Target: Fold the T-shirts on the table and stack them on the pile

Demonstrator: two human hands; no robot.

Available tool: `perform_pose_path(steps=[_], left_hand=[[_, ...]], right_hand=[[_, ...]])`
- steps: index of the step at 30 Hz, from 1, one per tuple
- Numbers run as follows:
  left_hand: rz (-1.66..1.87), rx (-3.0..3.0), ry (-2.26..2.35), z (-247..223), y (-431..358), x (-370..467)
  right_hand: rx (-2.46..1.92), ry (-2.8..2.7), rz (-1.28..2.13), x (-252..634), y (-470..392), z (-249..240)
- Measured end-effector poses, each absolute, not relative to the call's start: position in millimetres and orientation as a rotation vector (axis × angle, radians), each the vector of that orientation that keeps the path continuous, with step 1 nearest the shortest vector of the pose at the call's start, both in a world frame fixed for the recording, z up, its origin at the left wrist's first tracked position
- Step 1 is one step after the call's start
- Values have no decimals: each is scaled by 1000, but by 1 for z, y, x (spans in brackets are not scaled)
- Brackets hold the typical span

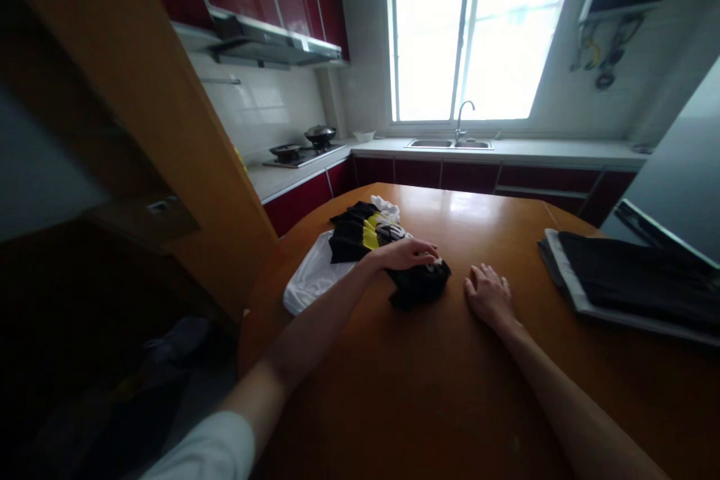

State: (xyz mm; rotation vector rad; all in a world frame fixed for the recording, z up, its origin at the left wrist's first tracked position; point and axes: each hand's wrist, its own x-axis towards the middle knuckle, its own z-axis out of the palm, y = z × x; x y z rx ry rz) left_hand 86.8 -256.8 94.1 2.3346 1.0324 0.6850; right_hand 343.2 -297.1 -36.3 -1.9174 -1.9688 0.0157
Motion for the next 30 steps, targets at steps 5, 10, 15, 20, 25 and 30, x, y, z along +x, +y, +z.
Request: perform_pose_path(steps=[5, 10, 15, 20, 25, 30], left_hand=[[584, 2367, 1047, 91, -257, 80], [834, 2455, 1370, 71, -257, 35], [1014, 2509, 1678, 32, -254, -30], [1198, 2375, 1779, 14, -239, -57], [1309, 2312, 1859, 9, -231, -56], [1275, 2401, 1723, 6, -231, -57]], right_hand=[[-1729, -1768, 32, 342, -296, -31], [-1292, -1930, -29, 317, -317, -8], [-1140, -2272, 62, 287, -340, -1], [-1374, -2283, 102, 292, -334, -7], [-1751, -2040, 52, 327, -315, 0], [-2160, -1632, 61, 375, -302, 1]])
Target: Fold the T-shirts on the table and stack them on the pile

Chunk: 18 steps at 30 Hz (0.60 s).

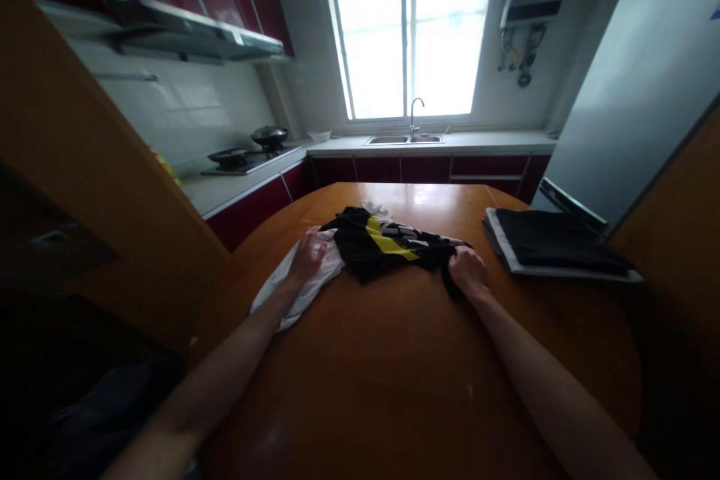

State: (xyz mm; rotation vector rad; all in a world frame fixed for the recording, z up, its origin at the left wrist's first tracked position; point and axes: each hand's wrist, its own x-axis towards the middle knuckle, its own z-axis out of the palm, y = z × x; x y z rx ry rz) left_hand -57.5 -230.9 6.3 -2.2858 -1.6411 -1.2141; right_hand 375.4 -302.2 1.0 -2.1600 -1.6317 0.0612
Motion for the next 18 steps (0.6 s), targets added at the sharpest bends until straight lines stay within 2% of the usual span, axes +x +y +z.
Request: perform_pose_path(steps=[5, 9, 18], left_hand=[[-806, -2713, -1416, 7, -242, -41], [-407, -2769, -1594, 7, -245, -32], [-434, -2374, -2088, 7, -222, -78]], right_hand=[[-2108, -1493, -53, 396, -296, -12], [-2107, -1484, -70, 392, -294, -16], [-2193, -1384, -83, 398, -294, -17]])
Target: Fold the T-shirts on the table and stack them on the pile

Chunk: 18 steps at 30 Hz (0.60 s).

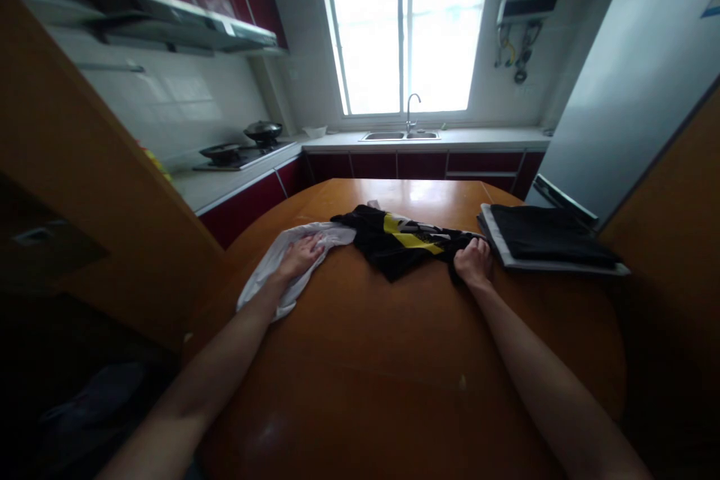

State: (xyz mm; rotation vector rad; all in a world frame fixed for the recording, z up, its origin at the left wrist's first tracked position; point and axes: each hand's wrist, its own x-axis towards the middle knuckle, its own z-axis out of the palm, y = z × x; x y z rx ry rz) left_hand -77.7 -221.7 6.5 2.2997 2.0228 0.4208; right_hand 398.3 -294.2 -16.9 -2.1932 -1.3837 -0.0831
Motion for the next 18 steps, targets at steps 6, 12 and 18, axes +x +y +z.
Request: perform_pose_path(steps=[6, 12, 18], left_hand=[[619, 1949, 2452, 7, -223, -119], [967, 2033, 2485, 10, -227, -104], [483, 2473, 1914, 24, -197, -70]], right_hand=[[-2178, -1390, -74, 397, -295, -17], [-2200, -1400, -44, 394, -298, -14], [-2200, -1400, -38, 395, -299, -15]])
